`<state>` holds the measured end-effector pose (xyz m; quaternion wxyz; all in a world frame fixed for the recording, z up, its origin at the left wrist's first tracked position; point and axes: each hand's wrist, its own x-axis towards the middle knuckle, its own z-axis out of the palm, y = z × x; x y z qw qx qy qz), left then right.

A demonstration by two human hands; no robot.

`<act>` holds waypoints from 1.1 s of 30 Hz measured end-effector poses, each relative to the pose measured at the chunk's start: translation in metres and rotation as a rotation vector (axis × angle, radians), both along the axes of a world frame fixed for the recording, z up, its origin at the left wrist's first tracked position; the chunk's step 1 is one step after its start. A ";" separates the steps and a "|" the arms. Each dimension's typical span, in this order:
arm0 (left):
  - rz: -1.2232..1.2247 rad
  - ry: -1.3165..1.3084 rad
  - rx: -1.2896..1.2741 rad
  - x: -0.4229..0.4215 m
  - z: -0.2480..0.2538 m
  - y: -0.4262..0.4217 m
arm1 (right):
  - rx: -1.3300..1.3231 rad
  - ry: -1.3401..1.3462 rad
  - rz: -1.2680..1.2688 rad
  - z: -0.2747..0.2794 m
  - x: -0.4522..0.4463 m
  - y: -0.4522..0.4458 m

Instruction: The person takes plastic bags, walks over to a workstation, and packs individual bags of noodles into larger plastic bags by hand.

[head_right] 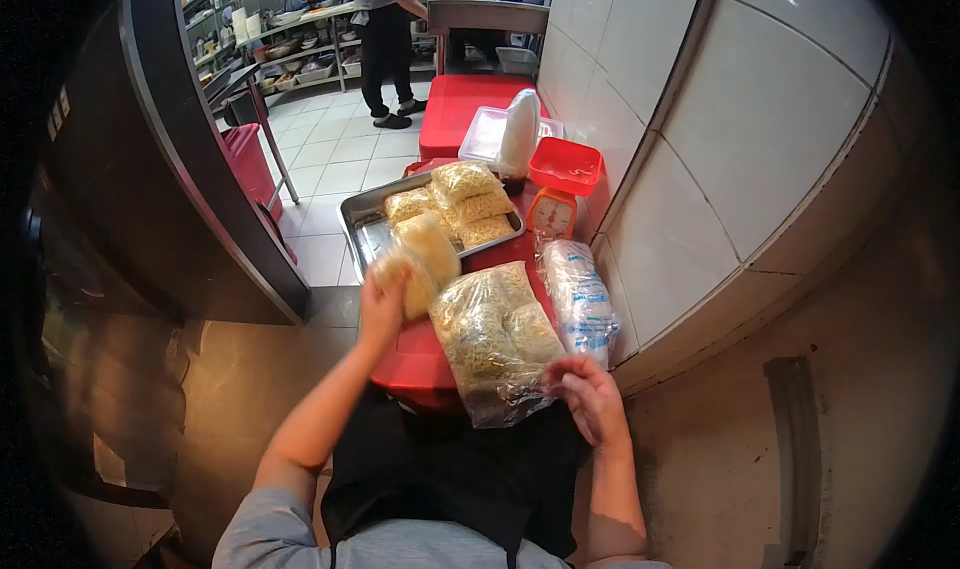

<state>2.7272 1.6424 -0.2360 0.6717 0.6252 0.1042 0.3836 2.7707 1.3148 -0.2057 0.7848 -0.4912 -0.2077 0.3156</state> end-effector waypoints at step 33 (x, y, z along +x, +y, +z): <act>-0.626 0.313 -1.121 -0.034 -0.137 -0.137 | -0.743 -1.217 -0.311 -0.129 0.028 0.111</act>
